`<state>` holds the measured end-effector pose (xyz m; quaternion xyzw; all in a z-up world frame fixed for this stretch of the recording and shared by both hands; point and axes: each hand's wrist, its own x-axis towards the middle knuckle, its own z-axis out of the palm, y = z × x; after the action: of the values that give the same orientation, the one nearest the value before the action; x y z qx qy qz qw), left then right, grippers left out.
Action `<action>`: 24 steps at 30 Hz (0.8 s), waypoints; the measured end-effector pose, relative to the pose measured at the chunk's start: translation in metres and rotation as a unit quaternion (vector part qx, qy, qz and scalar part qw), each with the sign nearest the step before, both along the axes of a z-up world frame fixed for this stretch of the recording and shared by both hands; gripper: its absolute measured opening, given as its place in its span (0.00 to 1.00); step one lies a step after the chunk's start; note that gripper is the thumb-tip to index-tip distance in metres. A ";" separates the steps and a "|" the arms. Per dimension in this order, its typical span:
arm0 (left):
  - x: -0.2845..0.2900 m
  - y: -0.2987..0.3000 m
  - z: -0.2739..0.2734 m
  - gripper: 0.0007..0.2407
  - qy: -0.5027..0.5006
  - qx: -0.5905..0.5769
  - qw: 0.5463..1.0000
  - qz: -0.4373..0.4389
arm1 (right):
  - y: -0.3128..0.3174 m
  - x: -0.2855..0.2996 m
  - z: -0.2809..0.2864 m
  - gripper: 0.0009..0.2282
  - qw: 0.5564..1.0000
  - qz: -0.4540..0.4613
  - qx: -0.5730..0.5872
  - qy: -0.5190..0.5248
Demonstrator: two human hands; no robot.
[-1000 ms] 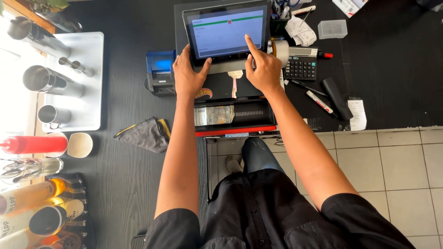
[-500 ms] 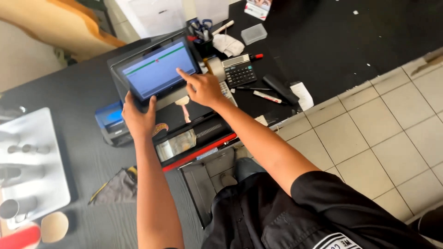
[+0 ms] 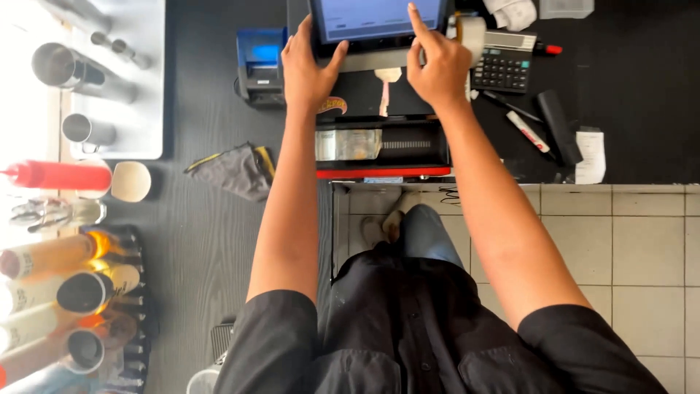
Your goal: The recorder manages a customer transaction using cash and a POS tablet, then prepares drink ingredients by measuring powder into a cup.
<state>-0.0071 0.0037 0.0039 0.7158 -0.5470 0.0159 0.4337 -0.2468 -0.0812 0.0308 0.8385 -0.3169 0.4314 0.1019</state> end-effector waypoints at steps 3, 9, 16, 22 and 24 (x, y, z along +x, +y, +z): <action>0.001 -0.005 0.000 0.31 0.019 0.027 0.999 0.023 | 0.001 0.002 0.005 0.23 1.000 0.013 -0.011 -0.005; 0.004 -0.019 0.017 0.26 0.228 -0.049 0.972 -0.002 | 0.001 0.003 0.004 0.25 1.000 -0.013 0.019 -0.004; -0.001 -0.033 0.017 0.30 0.245 -0.071 0.967 0.019 | -0.001 0.000 0.000 0.27 1.000 0.000 0.024 0.005; 0.003 -0.030 0.034 0.25 0.248 -0.069 0.966 -0.023 | 0.000 0.003 0.011 0.26 1.000 0.009 0.014 0.001; -0.002 -0.029 0.043 0.27 0.248 -0.067 0.966 -0.015 | 0.002 0.002 0.011 0.25 1.000 0.016 0.018 -0.004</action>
<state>-0.0094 -0.0256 0.0474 0.6583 -0.4305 -0.1321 0.6031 -0.2444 -0.0790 0.0420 0.8434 -0.3112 0.4308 0.0787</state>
